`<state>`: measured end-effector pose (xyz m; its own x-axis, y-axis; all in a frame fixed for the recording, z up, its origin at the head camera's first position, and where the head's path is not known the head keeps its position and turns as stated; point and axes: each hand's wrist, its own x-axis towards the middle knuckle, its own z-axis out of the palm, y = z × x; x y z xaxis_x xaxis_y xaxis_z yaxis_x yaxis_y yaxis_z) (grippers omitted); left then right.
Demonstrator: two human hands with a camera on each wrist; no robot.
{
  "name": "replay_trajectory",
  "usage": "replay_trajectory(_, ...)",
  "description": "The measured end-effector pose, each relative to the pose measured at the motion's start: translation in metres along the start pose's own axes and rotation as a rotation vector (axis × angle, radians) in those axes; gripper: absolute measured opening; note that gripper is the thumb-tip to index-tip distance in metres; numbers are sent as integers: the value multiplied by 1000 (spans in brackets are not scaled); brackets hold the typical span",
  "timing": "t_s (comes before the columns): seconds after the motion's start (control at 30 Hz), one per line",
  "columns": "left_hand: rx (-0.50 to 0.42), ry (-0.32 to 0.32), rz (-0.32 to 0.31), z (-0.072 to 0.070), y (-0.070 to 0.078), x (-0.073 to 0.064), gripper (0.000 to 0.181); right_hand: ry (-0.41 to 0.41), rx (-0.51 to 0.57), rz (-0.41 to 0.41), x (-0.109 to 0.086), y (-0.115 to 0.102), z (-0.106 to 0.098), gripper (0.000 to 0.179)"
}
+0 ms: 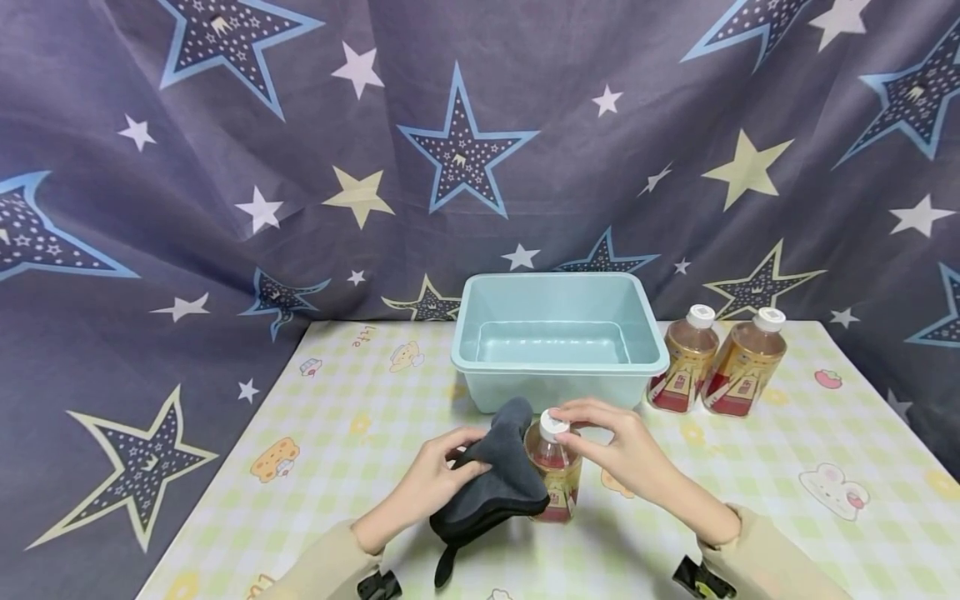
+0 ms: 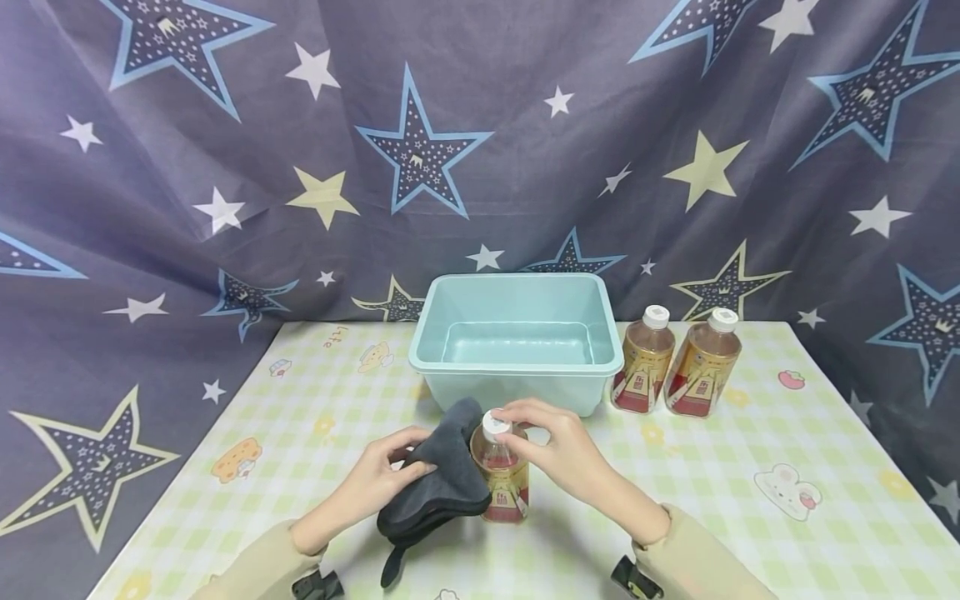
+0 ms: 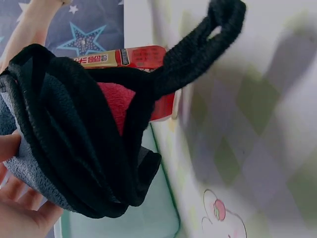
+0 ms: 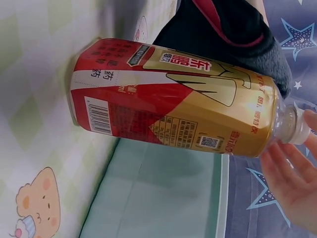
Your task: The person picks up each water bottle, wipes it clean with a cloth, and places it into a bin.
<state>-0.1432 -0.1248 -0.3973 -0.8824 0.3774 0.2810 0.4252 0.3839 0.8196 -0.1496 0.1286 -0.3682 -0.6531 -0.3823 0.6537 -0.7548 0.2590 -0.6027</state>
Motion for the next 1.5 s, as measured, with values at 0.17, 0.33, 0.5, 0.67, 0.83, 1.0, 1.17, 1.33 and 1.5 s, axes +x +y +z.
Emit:
replay_trajectory(0.17, -18, 2, 12, 5, -1, 3, 30, 1, -5, 8, -1, 0, 0, 29)
replay_trajectory(0.33, -38, -13, 22, 9, -3, 5, 31, 3, -3, 10, -1, -1, 0, 28)
replay_trajectory(0.5, -2, -2, 41, 13, -3, 6, 29, 4, 12, 1, 0, 0, 1, 27)
replay_trajectory(0.67, 22, -9, 51, 14, -4, 7, 28, 0, 30, 7, -1, 0, 1, 27)
replay_trajectory(0.83, 34, -31, 35, 15, -8, 8, 27, 1, 41, -3, -2, 0, 1, 27)
replay_trajectory(1.0, 33, -39, 28, 17, -10, 10, 24, 4, 42, -4, 0, 0, 1, 27)
replay_trajectory(1.17, 13, -61, 7, 14, 11, 9, 23, 7, 41, -5, 0, 0, 0, 27)
replay_trajectory(1.33, 38, -99, -4, 15, 7, 8, 24, 4, 43, 3, 0, 0, 0, 26)
replay_trajectory(1.5, 69, -120, -3, 24, -26, 8, 26, 4, 40, 9, -1, 0, 0, 27)
